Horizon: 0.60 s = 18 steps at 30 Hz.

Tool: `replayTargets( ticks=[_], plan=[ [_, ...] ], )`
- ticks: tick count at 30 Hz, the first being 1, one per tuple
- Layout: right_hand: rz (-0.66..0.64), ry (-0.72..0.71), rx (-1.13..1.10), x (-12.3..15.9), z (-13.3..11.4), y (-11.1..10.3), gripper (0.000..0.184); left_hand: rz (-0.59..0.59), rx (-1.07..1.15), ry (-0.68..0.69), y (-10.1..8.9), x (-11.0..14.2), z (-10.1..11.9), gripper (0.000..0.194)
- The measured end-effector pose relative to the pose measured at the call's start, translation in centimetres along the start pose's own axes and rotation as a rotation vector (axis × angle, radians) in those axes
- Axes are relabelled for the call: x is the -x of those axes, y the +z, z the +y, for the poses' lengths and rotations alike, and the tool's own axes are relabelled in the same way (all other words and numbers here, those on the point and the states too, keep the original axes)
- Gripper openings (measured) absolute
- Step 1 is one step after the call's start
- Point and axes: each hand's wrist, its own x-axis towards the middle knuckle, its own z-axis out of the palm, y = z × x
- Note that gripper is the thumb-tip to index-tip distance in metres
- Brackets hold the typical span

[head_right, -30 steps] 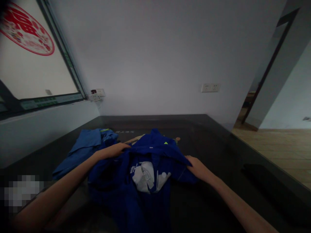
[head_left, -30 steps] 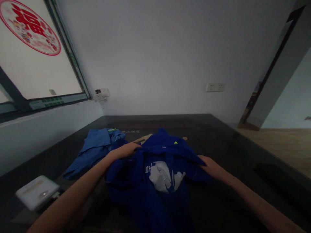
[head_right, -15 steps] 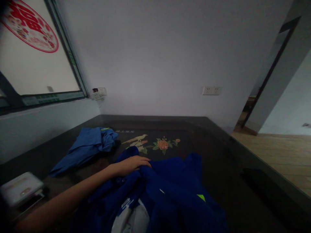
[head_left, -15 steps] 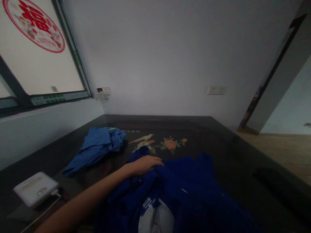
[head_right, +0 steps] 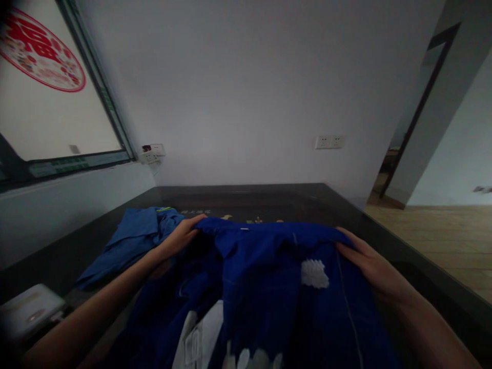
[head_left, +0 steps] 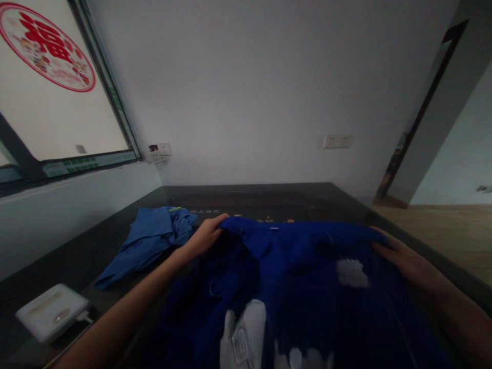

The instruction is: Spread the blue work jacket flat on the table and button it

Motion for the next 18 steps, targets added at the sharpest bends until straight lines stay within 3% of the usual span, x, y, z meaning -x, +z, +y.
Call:
replayTargets(
  ticks=[3,5,7,10,12,15,18],
  plan=[
    [-0.077,0.103,-0.169,-3.0,0.2,1.0,0.046,0.073,-0.2,-0.02,-3.3,-0.5,-0.3,0.03],
    [-0.121,0.087,-0.173,-4.6,-0.3,1.2,0.043,0.081,-0.285,-0.024,-5.5,-0.6,0.0,0.027],
    [-0.145,0.061,-0.128,-6.4,-0.6,0.8,0.043,0.02,-0.305,-0.012,-7.5,-0.7,0.2,0.029],
    [-0.163,0.02,0.015,-10.1,-0.7,-0.1,0.047,-0.183,-0.22,0.008,-9.7,-1.7,-0.8,0.042],
    [-0.261,0.013,0.132,-13.0,-0.5,-0.6,0.047,-0.338,-0.162,-0.024,-10.4,-3.1,-2.5,0.047],
    [-0.551,0.048,0.264,-16.9,-0.4,-0.6,0.043,-0.517,-0.201,-0.119,-10.2,-6.3,-5.2,0.043],
    [-0.754,0.123,0.314,-20.3,-0.6,-0.1,0.043,-0.494,-0.373,-0.306,-9.1,-9.5,-6.9,0.031]
  ],
)
